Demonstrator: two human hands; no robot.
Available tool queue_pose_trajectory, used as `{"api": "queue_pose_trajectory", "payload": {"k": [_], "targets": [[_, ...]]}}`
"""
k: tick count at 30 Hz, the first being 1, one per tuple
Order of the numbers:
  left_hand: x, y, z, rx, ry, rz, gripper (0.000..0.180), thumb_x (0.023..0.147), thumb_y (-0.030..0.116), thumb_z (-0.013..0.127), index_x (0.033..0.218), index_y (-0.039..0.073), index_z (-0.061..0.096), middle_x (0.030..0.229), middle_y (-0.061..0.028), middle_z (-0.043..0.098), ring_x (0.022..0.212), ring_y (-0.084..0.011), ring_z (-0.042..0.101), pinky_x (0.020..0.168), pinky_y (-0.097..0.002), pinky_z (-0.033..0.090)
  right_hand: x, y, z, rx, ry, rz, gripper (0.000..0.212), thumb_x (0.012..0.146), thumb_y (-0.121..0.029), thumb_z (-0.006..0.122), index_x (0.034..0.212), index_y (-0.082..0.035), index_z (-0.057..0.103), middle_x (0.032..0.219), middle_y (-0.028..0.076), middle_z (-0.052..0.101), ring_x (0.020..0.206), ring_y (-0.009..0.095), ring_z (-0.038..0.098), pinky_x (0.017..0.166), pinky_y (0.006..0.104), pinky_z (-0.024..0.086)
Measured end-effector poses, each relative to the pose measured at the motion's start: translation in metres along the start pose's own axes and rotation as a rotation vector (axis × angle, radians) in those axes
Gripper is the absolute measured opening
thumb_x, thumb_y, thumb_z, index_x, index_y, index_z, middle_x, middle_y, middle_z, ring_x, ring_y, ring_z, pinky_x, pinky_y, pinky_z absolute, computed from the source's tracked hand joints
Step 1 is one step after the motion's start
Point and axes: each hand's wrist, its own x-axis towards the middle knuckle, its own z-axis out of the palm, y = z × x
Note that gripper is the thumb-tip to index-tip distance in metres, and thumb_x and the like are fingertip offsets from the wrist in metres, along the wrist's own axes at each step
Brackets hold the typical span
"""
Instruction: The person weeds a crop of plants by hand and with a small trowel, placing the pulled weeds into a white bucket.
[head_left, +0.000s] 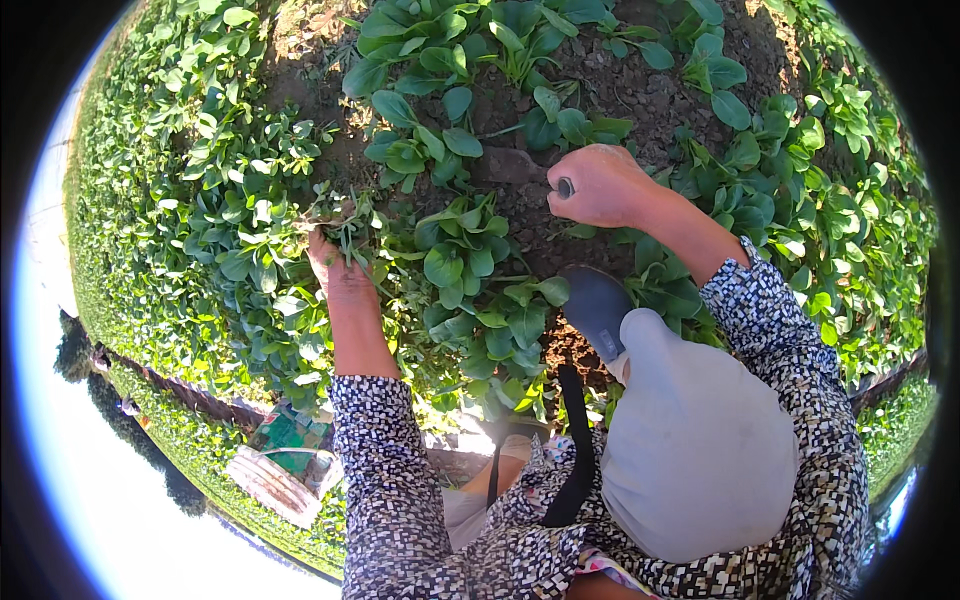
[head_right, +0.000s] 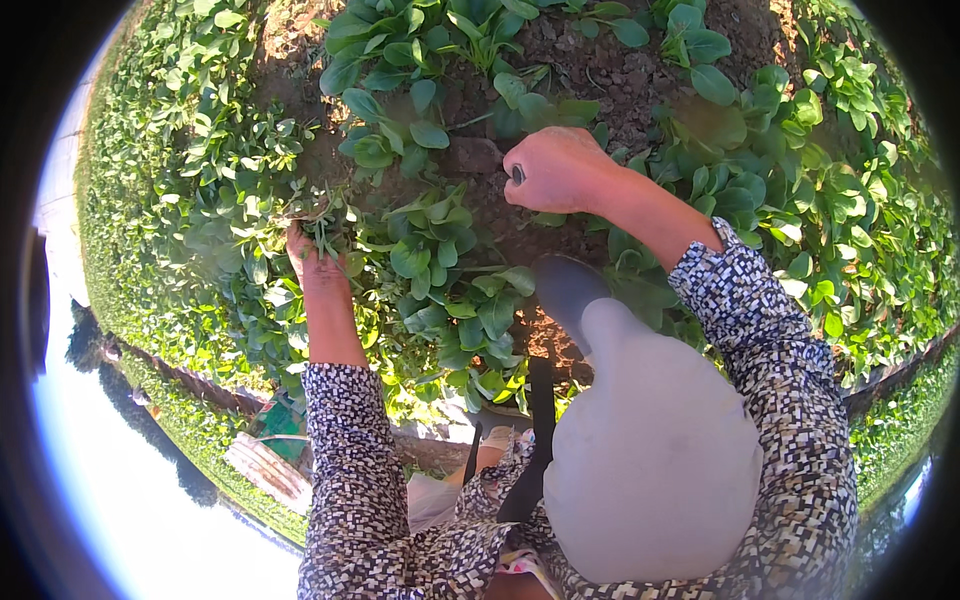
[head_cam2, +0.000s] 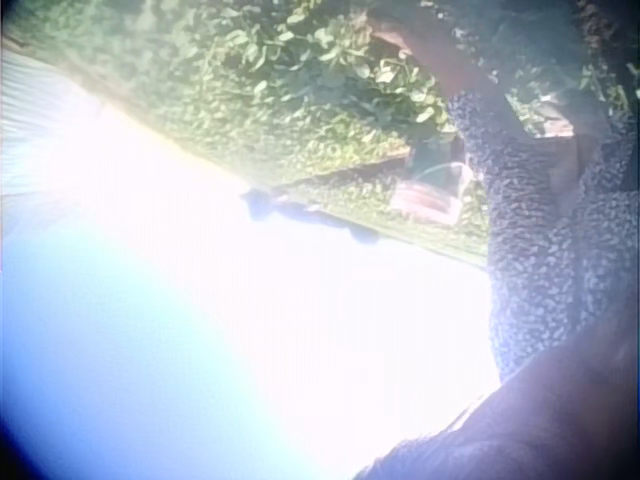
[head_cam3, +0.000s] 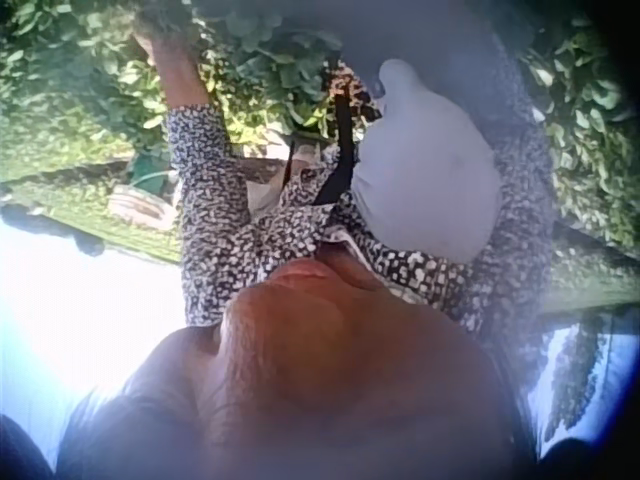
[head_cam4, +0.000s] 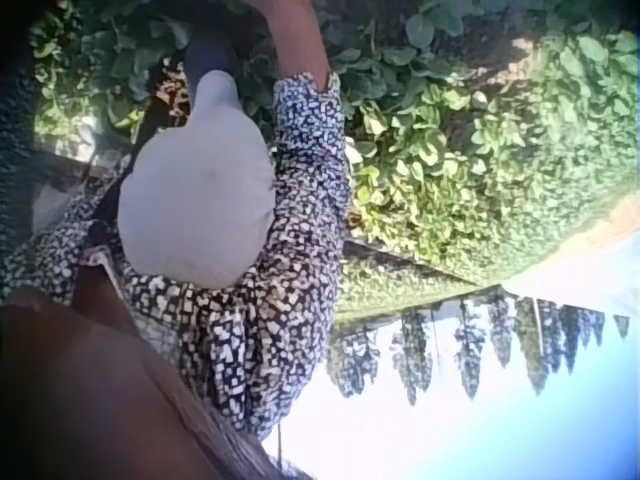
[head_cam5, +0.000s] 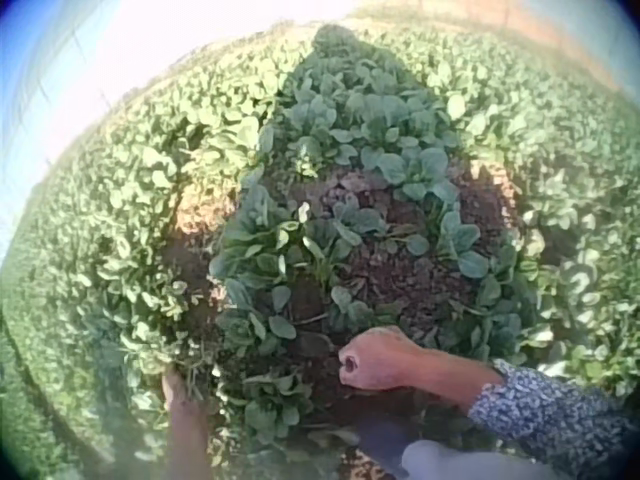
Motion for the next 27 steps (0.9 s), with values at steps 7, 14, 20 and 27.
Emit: {"api": "queue_pose_trajectory", "payload": {"k": [7, 14, 20, 27], "targets": [[0.000, -0.050, 0.039, 0.839, -0.463, -0.155, 0.027, 0.086, 0.012, 0.062, 0.113, 0.006, 0.058, 0.087, -0.0063, 0.064, 0.070, -0.0151, 0.061, 0.060, -0.0297, 0.050, -0.009, 0.004, -0.012, -0.008, 0.049, 0.027, 0.025, 0.073, -0.025, 0.061, 0.065, -0.002, 0.056, 0.067, 0.015, 0.057, 0.071, 0.035, 0.057, 0.066, 0.0439, 0.045], [0.003, -0.094, 0.066, 2.094, -0.662, 0.281, 0.033, 0.080, 0.020, 0.057, 0.103, -0.004, 0.062, 0.096, -0.0244, 0.066, 0.088, -0.0394, 0.064, 0.076, -0.0442, 0.050, -0.010, 0.003, -0.011, -0.039, -0.023, 0.035, 0.025, 0.073, -0.025, 0.061, 0.064, -0.002, 0.055, 0.064, 0.015, 0.055, 0.069, 0.036, 0.056, 0.065, 0.0444, 0.044], [0.001, -0.093, 0.054, 1.987, -0.543, 0.368, 0.027, 0.076, 0.018, 0.059, 0.095, 0.000, 0.066, 0.094, -0.0223, 0.067, 0.090, -0.0376, 0.064, 0.078, -0.0430, 0.051, -0.009, -0.003, -0.009, -0.008, -0.005, -0.008, 0.026, 0.074, -0.025, 0.061, 0.065, -0.001, 0.054, 0.062, 0.016, 0.053, 0.065, 0.034, 0.054, 0.064, 0.0428, 0.043], [-0.013, -0.045, 0.047, 0.657, -0.296, -0.079, 0.016, 0.086, 0.016, 0.063, 0.099, 0.008, 0.060, 0.073, 0.0014, 0.057, 0.055, -0.0100, 0.050, 0.048, -0.0264, 0.040, -0.002, 0.006, -0.005, 0.289, -0.076, 0.078, 0.026, 0.075, -0.024, 0.064, 0.068, 0.000, 0.056, 0.058, 0.011, 0.047, 0.054, 0.024, 0.042, 0.058, 0.0361, 0.039]]}}
